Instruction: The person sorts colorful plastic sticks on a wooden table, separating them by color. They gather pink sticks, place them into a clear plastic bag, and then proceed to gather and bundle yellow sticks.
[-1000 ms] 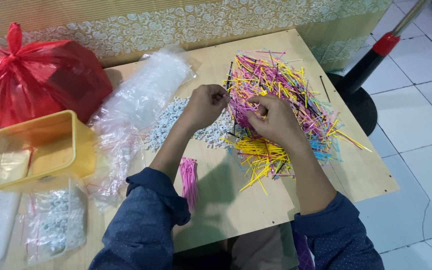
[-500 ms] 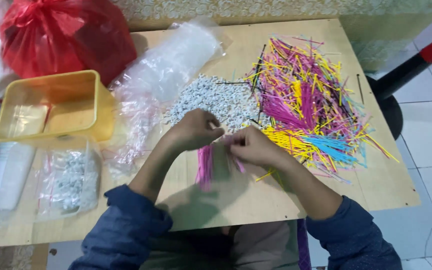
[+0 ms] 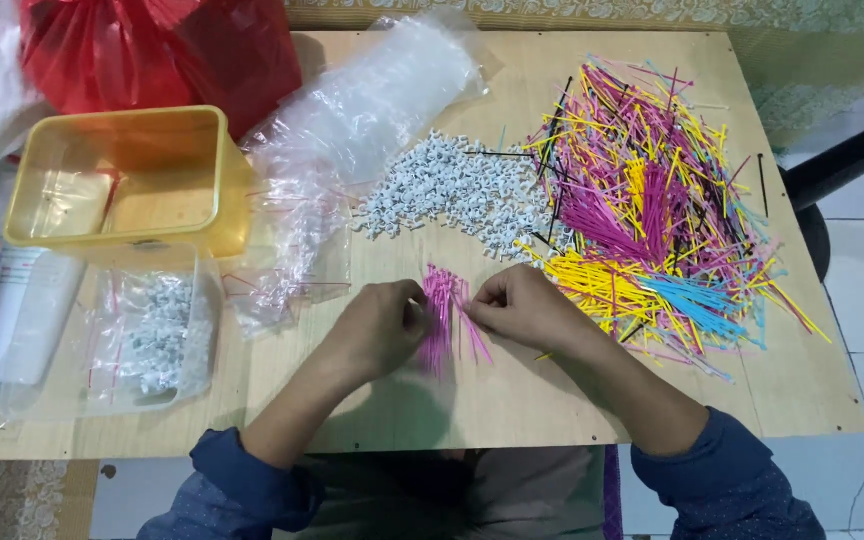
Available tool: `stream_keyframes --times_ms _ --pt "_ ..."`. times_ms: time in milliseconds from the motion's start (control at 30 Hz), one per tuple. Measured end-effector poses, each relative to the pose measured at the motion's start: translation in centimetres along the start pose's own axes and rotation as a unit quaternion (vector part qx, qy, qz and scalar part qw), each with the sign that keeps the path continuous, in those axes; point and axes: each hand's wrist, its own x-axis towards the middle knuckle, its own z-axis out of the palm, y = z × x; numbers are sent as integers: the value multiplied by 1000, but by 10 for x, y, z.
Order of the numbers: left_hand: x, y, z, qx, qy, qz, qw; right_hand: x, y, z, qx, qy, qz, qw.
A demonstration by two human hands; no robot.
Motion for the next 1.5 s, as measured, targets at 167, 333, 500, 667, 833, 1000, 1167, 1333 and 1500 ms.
stream_keyframes --times_ms 167,333,500,667,833,1000,1167,1333,1500 --pt "2 -5 12 37 0 4 999 -14 -17 -5 4 -38 -4 999" --pt "-18 32 -11 83 -20 8 996 -13 -13 -7 30 -59 -42 997" --pt "-25 55 -16 195 -42 -11 980 -15 -11 -11 31 -32 -79 996" --pt "-16 35 -6 186 -18 -5 982 -12 -11 -12 31 -35 -102 994" --pt "-14 21 -16 174 8 83 981 -5 4 -14 30 -27 -128 991" --pt "8 -13 -4 201 16 193 960 -5 -1 -14 9 -26 -159 987" --pt "12 -22 0 185 45 226 955 0 0 -8 -9 1 -171 985" --pt "10 -28 1 177 80 242 951 2 2 -3 -47 7 -184 982" --pt "31 -51 8 119 187 271 937 1 5 -4 -13 79 -241 967"
